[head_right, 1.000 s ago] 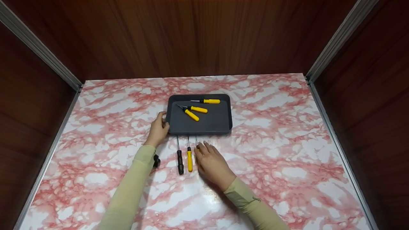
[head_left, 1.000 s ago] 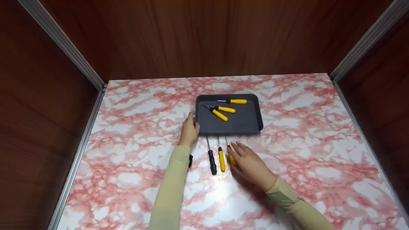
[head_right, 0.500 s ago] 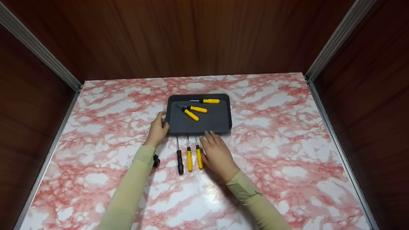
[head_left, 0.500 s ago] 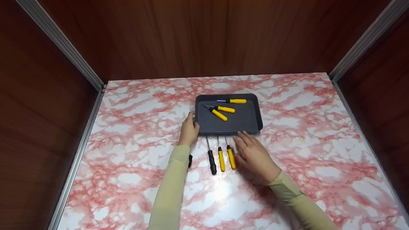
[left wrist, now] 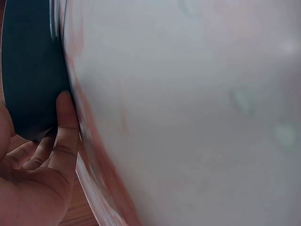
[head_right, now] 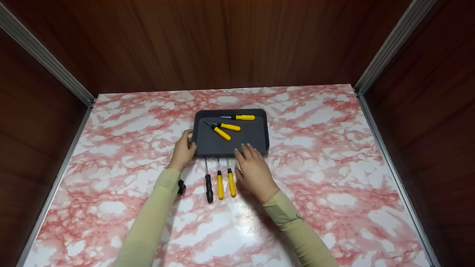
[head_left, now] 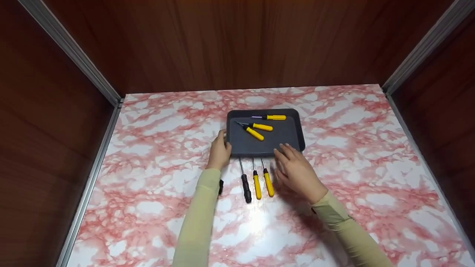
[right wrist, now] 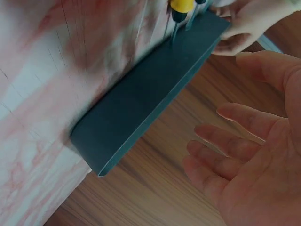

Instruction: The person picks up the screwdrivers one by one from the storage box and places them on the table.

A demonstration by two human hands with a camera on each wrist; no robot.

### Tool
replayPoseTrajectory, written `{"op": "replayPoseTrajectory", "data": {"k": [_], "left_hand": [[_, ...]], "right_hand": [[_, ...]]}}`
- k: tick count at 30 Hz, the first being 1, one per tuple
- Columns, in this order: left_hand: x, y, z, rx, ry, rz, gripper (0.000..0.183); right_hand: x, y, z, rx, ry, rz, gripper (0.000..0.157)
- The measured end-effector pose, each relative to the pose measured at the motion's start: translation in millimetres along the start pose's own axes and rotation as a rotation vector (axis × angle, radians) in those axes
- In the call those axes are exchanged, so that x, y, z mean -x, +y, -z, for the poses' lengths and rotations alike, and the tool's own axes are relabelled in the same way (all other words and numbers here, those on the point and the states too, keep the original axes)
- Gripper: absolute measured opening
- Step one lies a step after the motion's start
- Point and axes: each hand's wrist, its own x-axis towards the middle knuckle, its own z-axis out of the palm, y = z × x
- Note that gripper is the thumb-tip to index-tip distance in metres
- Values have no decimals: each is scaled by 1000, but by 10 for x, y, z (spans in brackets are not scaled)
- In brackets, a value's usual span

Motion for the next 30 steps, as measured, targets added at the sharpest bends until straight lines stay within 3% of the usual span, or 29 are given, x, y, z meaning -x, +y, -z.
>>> {"op": "replayPoseTrajectory", "data": {"k": [30], "left_hand": [[10,0,-1,-22,19,-20,44]], "right_hand": [[-350,130,97,2,10,-23,59]]}}
